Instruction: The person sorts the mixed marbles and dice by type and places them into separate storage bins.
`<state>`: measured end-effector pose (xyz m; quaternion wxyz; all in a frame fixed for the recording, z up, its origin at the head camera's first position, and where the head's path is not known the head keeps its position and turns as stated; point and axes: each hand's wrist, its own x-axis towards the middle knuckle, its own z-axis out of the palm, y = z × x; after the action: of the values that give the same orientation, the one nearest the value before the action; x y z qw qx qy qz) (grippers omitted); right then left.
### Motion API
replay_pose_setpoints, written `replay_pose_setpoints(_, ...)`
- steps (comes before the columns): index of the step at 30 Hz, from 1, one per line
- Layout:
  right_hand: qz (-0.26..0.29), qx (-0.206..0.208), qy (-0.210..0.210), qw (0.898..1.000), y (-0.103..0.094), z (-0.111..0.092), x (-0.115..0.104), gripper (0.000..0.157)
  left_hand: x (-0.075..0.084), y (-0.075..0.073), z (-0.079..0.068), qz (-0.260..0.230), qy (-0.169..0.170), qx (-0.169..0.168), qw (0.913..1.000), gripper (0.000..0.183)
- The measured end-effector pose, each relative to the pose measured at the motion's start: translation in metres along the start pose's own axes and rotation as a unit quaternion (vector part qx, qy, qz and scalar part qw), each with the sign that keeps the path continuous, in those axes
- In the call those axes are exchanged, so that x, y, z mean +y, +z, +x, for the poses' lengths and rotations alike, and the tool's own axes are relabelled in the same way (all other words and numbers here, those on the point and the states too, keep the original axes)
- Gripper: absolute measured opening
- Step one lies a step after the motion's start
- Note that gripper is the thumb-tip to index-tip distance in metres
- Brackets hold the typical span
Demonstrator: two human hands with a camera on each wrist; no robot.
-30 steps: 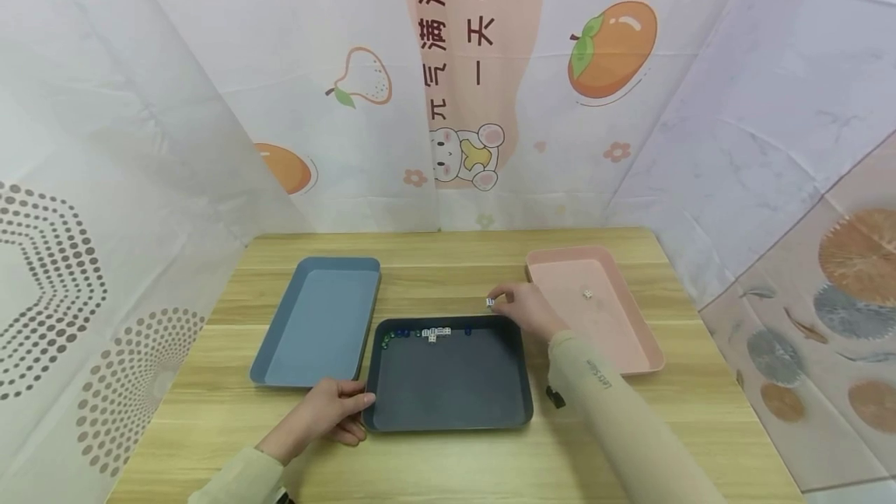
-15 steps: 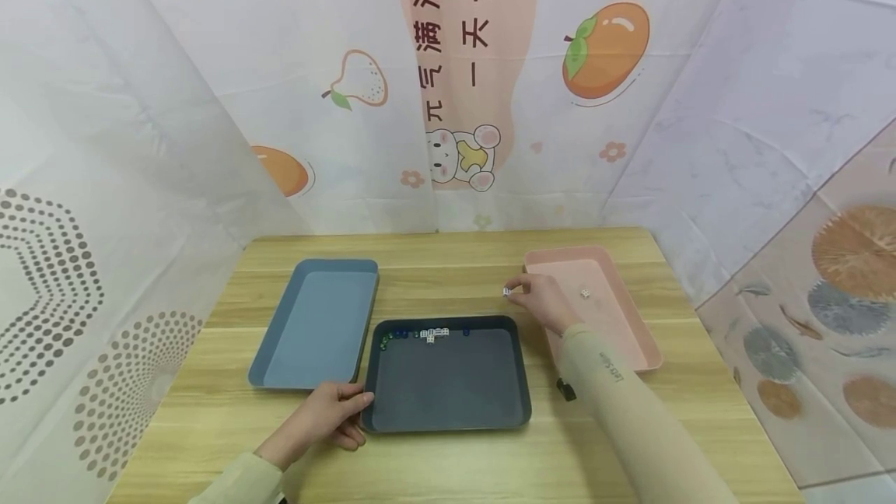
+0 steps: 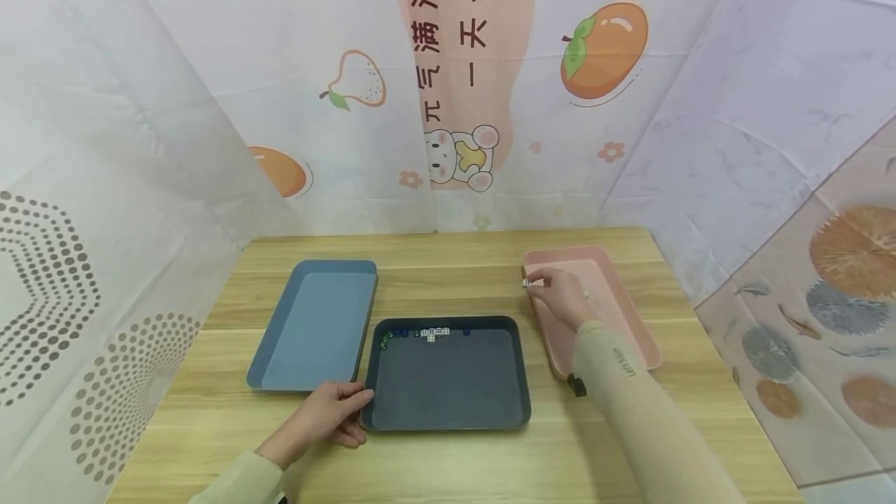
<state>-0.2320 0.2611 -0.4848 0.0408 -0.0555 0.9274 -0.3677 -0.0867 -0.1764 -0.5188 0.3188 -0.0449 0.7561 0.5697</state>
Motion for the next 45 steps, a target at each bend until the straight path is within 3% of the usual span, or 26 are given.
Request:
replay_pose_setpoints(12,0.053,0.011,0.036,0.998,-0.017,0.002,0.026,0.031,-0.003,-0.002,0.003,-0.006,-0.006,0.004,1.0000,0.072)
replay_pose_setpoints(19,0.022,0.029,0.060,0.998,-0.025,0.002,0.043,0.033,-0.002,-0.002,0.003,-0.001,-0.009,0.004,0.9999,0.073)
replay_pose_setpoints(27,0.034,0.025,0.098,0.994,-0.029,0.001,0.058,0.033,-0.001,-0.001,0.001,0.003,-0.011,0.006,0.9999,0.073)
replay_pose_setpoints(39,0.011,0.054,0.116,0.992,-0.030,-0.002,0.085,0.032,0.000,0.000,0.000,0.009,-0.011,0.007,0.9999,0.073)
replay_pose_setpoints(45,0.011,0.045,0.131,0.990,-0.033,-0.006,0.092,0.032,0.000,0.000,0.000,0.008,-0.014,0.009,0.9998,0.073)
